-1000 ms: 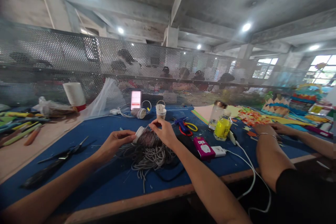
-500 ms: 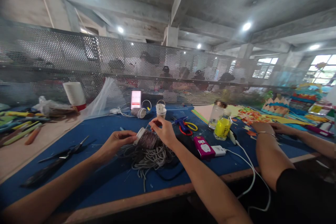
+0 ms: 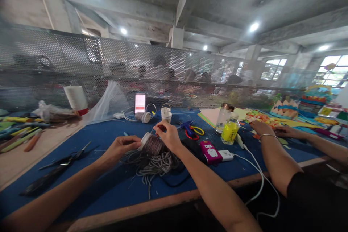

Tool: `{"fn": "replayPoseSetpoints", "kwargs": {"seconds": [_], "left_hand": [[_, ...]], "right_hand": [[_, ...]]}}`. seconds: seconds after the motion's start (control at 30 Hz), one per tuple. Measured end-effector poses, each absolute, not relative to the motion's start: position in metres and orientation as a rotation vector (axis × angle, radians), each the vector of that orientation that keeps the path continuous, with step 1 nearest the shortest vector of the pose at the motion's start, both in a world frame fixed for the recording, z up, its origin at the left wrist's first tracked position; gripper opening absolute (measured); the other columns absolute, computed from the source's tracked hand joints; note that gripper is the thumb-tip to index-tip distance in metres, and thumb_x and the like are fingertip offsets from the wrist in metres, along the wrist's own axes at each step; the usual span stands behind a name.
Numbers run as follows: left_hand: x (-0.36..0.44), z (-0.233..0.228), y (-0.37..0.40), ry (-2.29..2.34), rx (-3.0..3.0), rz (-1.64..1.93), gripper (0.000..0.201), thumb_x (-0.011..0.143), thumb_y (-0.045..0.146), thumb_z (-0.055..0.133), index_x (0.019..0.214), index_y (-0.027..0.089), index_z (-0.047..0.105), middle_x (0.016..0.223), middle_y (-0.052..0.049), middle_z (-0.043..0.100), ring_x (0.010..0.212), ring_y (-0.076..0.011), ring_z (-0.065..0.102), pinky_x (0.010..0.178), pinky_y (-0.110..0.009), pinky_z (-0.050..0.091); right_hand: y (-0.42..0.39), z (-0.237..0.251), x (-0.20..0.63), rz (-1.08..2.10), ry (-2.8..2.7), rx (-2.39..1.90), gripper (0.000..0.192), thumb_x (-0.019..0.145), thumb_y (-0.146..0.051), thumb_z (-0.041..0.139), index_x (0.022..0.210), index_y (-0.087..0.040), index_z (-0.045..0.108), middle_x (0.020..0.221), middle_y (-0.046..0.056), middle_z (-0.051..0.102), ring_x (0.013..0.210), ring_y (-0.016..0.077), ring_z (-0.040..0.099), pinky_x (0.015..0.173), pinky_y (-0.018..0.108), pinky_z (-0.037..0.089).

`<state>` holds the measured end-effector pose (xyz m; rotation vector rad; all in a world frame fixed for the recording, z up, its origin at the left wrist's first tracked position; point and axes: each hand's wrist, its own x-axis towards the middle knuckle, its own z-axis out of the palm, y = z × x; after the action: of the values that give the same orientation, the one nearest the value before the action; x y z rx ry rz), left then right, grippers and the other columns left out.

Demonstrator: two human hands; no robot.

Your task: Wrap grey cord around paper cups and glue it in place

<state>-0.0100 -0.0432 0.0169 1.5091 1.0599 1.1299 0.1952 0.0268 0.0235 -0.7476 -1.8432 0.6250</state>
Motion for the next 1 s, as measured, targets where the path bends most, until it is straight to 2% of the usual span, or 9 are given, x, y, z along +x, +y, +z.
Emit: {"fn": "replayPoseSetpoints", "kwargs": {"seconds": [1.0], "left_hand": [[-0.0108, 0.0154, -0.0422, 1.058, 1.575, 1.156, 0.022, 0.074, 0.035, 0.068, 0.081, 0.015, 0.073, 0.077, -0.005, 0.069, 0.072, -0.0178, 0.060, 0.070, -0.028, 0.044]], "right_hand": [[0.0298, 0.0190, 0.1964, 0.547, -1.882, -0.829, 0.026, 0.086, -0.044, 0.052, 0.083, -0.020, 0.061, 0.068, -0.001, 0.064, 0.064, 0.0135, 0.060, 0.070, 0.025, 0.047]]}}
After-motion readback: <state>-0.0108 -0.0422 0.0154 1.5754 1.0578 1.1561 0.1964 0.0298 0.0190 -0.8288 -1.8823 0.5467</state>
